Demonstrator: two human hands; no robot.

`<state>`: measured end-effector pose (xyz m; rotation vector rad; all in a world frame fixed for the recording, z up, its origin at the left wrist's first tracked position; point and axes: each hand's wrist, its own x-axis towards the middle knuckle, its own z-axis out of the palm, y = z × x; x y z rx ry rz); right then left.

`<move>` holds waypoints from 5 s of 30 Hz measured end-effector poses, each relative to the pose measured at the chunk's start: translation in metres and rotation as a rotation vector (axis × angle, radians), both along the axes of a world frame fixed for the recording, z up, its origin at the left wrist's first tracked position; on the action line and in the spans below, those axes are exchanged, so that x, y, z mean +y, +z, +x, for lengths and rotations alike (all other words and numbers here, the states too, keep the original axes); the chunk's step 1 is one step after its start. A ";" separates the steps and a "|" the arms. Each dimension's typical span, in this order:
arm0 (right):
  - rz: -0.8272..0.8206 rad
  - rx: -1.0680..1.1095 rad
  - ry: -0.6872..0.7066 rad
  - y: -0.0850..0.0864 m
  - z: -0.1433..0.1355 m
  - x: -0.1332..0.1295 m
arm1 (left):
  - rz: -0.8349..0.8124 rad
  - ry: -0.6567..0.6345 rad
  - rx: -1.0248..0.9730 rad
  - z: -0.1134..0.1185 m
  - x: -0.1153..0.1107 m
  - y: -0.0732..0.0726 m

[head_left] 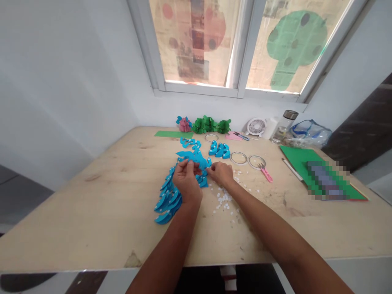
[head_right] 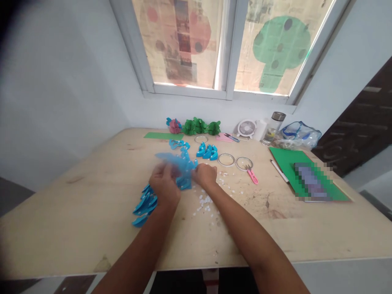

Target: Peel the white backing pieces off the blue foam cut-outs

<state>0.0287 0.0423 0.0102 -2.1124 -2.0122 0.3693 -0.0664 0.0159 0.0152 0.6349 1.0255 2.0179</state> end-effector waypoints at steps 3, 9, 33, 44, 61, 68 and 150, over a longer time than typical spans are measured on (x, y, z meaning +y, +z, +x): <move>-0.016 0.078 -0.031 -0.004 -0.003 0.000 | -0.003 -0.014 -0.006 0.002 0.000 -0.002; -0.010 0.120 -0.049 -0.004 0.010 -0.003 | -0.032 -0.020 -0.015 0.003 0.001 -0.004; 0.070 0.537 0.151 0.010 0.071 -0.021 | -0.146 -0.237 -0.033 0.002 -0.001 -0.001; -0.007 0.936 0.189 -0.001 0.102 -0.037 | -0.252 -0.853 -0.005 0.005 -0.005 -0.010; -0.069 1.116 0.193 -0.004 0.113 -0.042 | -0.332 -1.184 0.332 0.011 -0.016 -0.009; -0.094 1.106 0.266 -0.003 0.112 -0.042 | -0.302 -1.162 0.389 0.011 -0.015 -0.008; 0.038 0.989 0.233 -0.002 0.094 -0.049 | -0.339 -0.977 0.405 0.017 -0.011 -0.017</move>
